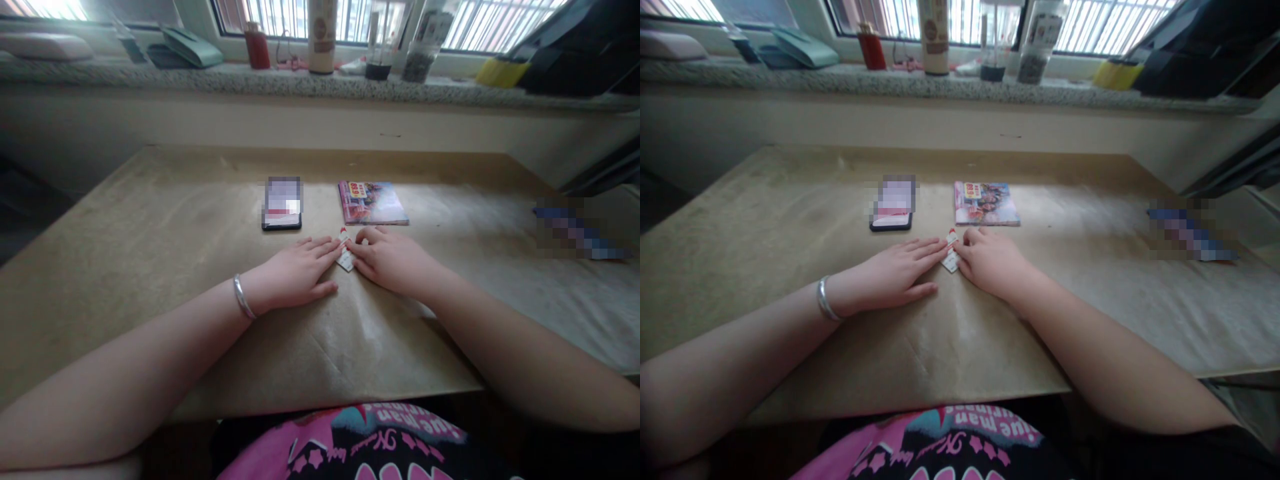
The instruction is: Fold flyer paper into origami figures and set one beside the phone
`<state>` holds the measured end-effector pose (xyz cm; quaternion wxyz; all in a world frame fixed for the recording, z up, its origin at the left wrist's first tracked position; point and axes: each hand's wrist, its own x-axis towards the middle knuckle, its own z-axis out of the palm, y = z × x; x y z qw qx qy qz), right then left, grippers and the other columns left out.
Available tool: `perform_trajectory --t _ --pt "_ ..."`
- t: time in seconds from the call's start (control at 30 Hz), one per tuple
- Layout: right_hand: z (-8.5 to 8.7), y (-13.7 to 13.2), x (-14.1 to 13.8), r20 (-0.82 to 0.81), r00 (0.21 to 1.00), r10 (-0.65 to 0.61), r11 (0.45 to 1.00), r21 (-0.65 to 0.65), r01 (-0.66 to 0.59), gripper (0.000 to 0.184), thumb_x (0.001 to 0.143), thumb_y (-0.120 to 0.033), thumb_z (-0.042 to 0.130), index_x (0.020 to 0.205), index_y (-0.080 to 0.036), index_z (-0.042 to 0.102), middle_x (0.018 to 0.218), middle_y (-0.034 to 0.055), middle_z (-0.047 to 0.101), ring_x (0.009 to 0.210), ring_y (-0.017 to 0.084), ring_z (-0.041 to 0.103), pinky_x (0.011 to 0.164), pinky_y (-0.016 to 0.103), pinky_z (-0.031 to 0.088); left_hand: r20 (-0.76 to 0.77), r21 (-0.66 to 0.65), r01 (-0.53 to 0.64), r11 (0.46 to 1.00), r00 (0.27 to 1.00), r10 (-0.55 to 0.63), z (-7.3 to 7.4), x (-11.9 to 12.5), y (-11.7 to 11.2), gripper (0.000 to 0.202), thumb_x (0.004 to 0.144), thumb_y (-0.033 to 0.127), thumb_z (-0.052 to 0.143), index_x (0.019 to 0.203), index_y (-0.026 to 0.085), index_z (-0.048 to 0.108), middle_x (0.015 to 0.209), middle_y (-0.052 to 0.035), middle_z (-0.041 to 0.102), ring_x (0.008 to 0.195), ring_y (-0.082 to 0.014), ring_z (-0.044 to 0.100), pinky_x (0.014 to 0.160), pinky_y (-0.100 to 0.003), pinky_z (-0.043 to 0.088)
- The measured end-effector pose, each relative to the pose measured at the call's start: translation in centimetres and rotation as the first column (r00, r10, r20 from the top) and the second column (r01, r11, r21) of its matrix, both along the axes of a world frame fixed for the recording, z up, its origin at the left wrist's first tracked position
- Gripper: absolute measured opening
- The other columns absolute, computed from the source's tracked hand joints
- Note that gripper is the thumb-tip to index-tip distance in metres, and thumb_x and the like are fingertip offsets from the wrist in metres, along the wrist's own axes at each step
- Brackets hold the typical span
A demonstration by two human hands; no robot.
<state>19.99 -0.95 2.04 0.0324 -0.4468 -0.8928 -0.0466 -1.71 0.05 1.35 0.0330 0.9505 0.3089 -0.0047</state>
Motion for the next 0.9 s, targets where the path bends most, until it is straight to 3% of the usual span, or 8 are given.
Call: perform_trajectory --t 0.3,0.47,0.67,0.83,0.9 --pt "-0.1 0.4 1.2 -0.09 0.995 0.039 0.999 0.012 -0.038 0.026 0.092 -0.038 0.053 0.1 -0.026 0.075 0.106 0.0039 0.071 0.09 0.021 0.064 0.07 0.031 0.043 0.043 0.08 0.126 0.989 0.991 -0.129 1.2 -1.2 1.0 0.038 0.093 0.032 0.045 0.125 0.018 0.06 0.131 -0.0088 0.059 0.12 -0.0235 0.054 0.103 -0.036 0.043" --pt "-0.5 0.9 1.6 -0.144 0.988 0.054 0.998 0.036 -0.049 0.026 0.094 -0.03 0.05 0.099 -0.027 0.075 0.098 0.0021 0.073 0.086 0.019 0.065 0.067 0.03 0.041 0.144 0.074 0.183 0.98 0.971 -0.192 1.4 -1.5 1.2 0.029 0.091 0.024 0.047 0.11 0.02 0.069 0.126 -0.0088 0.062 0.11 -0.022 0.06 0.095 -0.036 0.049" --pt "-0.9 0.9 1.4 -0.216 0.976 0.018 1.0 0.013 -0.015 0.021 0.09 -0.024 0.053 0.091 -0.022 0.074 0.095 0.003 0.072 0.089 0.019 0.064 0.075 0.03 0.044 0.162 0.079 0.141 0.987 0.975 -0.153 0.8 -1.2 1.0 0.024 0.09 0.025 0.051 0.105 0.015 0.067 0.114 -0.0102 0.064 0.104 -0.0205 0.06 0.091 -0.033 0.05" --pt "-0.6 0.1 0.5 -0.199 0.98 -0.025 1.0 0.0 0.026 0.033 0.084 -0.047 0.061 0.098 -0.019 0.072 0.104 0.0082 0.07 0.095 0.025 0.063 0.077 0.035 0.047 0.186 0.137 0.117 0.984 0.972 -0.142 -0.2 -1.0 1.0 0.03 0.091 0.026 0.05 0.118 0.016 0.061 0.115 -0.0106 0.061 0.107 -0.0223 0.056 0.095 -0.037 0.048" --pt "-0.6 0.1 0.3 -0.188 0.982 -0.016 1.0 -0.001 0.016 0.038 0.081 -0.049 0.064 0.101 -0.017 0.071 0.106 0.0106 0.069 0.098 0.027 0.062 0.079 0.037 0.047 0.202 0.139 0.109 0.984 0.97 -0.136 -0.4 -1.0 1.0 0.033 0.091 0.026 0.05 0.121 0.017 0.059 0.118 -0.0112 0.059 0.11 -0.0227 0.054 0.097 -0.038 0.046"
